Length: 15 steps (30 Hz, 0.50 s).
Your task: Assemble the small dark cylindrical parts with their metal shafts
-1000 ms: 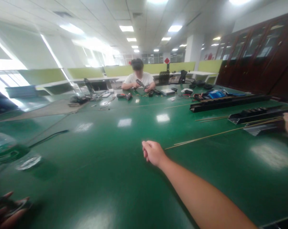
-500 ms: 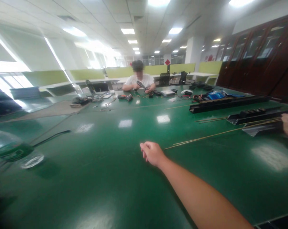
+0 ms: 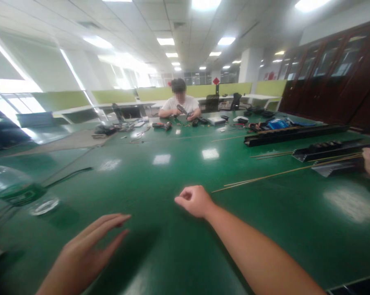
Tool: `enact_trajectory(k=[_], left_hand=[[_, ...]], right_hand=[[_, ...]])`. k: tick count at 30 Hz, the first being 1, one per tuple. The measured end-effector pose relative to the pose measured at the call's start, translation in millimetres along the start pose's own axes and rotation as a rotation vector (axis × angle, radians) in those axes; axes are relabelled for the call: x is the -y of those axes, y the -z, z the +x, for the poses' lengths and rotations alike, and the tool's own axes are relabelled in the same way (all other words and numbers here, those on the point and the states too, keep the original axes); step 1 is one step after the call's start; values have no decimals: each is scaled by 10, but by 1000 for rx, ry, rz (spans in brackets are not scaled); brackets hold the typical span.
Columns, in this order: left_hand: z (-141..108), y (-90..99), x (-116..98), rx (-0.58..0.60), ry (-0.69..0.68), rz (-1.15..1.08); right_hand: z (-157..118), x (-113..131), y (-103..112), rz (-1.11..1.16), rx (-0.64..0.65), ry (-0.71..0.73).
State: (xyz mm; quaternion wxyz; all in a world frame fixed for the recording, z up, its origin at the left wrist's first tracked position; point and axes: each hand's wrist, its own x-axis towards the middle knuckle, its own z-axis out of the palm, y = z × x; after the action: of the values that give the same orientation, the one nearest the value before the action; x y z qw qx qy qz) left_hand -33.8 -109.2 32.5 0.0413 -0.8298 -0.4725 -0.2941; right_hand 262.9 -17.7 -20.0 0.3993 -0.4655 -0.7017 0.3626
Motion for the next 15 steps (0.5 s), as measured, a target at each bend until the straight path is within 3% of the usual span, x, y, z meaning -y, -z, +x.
enact_trajectory(k=[2,3,5,8,12,15], left_hand=[[362,-276,-243,200,-16,-99],[525,-403,-356,244,-13,-149],[779,-618,-534,291,-34,-225],[966,-827,-663,282,-66,-243],[973,-887,-629,244,-66,-198],[844,-720,-450,169,-61,-187]], right_hand=[[-5,-8,7,-28,14,61],[-5,-14,10,-37,27,90],[-1,-30,13,-45,57,141],[10,-53,13,-32,102,143],[17,-49,14,17,141,93],[10,-24,22,39,162,93]])
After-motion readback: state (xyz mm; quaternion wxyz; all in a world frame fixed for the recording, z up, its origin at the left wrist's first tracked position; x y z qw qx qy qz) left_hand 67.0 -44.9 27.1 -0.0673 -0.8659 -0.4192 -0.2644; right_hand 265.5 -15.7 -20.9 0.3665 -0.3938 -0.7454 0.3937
